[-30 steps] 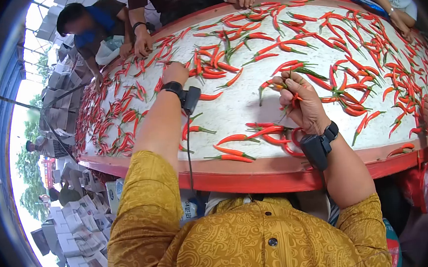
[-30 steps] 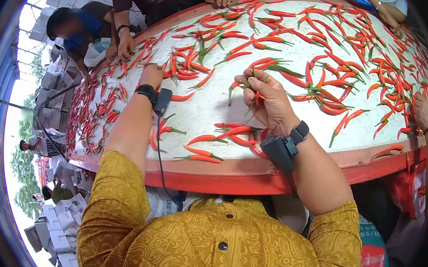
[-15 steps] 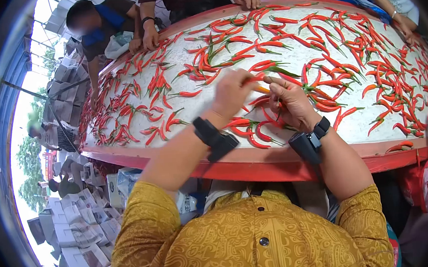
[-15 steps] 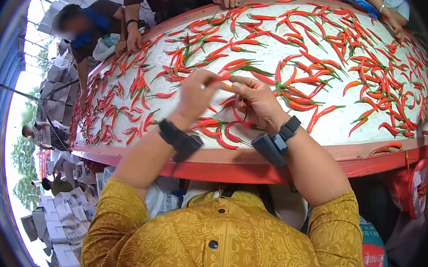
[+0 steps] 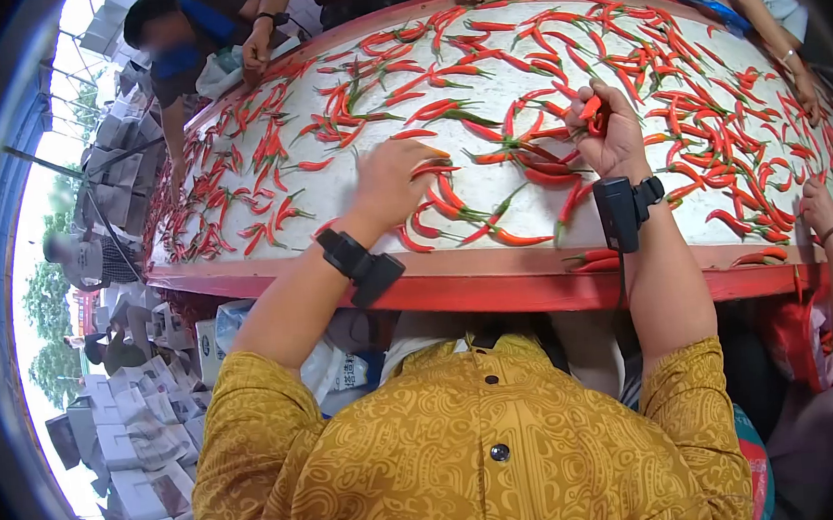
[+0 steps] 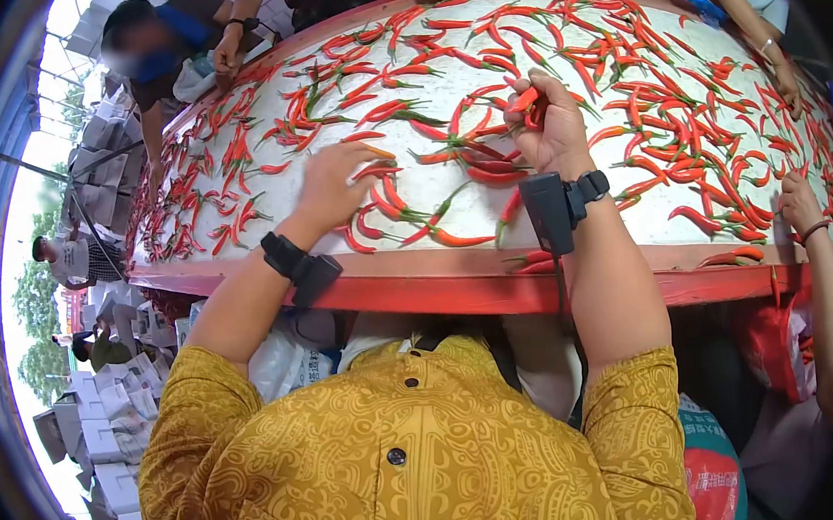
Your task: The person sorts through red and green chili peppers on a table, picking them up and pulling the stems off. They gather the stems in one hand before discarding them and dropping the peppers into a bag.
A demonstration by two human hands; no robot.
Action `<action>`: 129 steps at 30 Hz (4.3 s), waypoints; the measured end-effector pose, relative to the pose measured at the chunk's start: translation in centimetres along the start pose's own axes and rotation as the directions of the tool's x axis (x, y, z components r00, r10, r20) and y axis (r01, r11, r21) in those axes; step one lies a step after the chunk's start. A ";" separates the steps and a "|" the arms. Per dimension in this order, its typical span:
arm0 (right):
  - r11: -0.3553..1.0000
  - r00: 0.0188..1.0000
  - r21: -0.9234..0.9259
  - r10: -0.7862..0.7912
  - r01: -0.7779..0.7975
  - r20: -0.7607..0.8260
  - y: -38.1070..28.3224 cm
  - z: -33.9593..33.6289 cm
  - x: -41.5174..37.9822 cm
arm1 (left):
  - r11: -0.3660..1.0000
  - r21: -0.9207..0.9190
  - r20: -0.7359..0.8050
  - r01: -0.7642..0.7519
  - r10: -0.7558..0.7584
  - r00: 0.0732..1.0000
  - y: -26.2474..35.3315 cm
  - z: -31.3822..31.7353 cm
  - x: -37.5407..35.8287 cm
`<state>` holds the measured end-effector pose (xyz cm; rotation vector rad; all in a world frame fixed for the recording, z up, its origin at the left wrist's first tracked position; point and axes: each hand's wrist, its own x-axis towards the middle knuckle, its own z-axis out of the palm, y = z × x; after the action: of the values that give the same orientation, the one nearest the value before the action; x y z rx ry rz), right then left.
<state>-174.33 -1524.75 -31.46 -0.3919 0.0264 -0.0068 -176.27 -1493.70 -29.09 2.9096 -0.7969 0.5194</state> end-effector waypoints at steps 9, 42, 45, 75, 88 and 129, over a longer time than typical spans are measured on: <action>0.998 0.991 0.061 -0.026 0.018 0.130 -7.4 -5.9 -1.1 | 0.956 -0.254 -0.024 -0.144 0.143 0.989 4.8 3.5 -2.1; 0.979 0.988 -0.146 -0.134 0.144 0.076 -22.8 -13.5 -3.3 | 0.994 -0.104 0.061 -0.039 0.045 0.997 23.0 7.3 9.4; 0.977 0.986 -0.132 -0.161 0.165 0.046 -24.7 -13.9 -3.7 | 0.992 0.092 0.116 0.091 -0.101 0.988 17.5 10.6 10.5; 0.960 0.982 -0.211 -0.176 0.185 0.061 -38.5 -19.0 -6.6 | 0.956 -0.120 -0.116 0.267 -0.281 0.953 21.7 10.1 18.2; 0.954 0.988 -0.260 -0.139 0.151 0.063 -44.5 -22.3 -6.8 | 0.941 -0.001 0.145 0.339 -0.335 0.931 27.6 9.3 20.1; 0.949 0.975 -0.228 -0.198 0.216 0.101 -66.7 -31.0 -9.9 | 0.986 -0.160 0.034 -0.052 0.058 0.998 61.1 9.0 26.2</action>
<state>-185.15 -1598.13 -34.32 -0.6332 -0.0914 -0.1980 -183.37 -1560.39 -29.30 2.7660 -0.8833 0.3862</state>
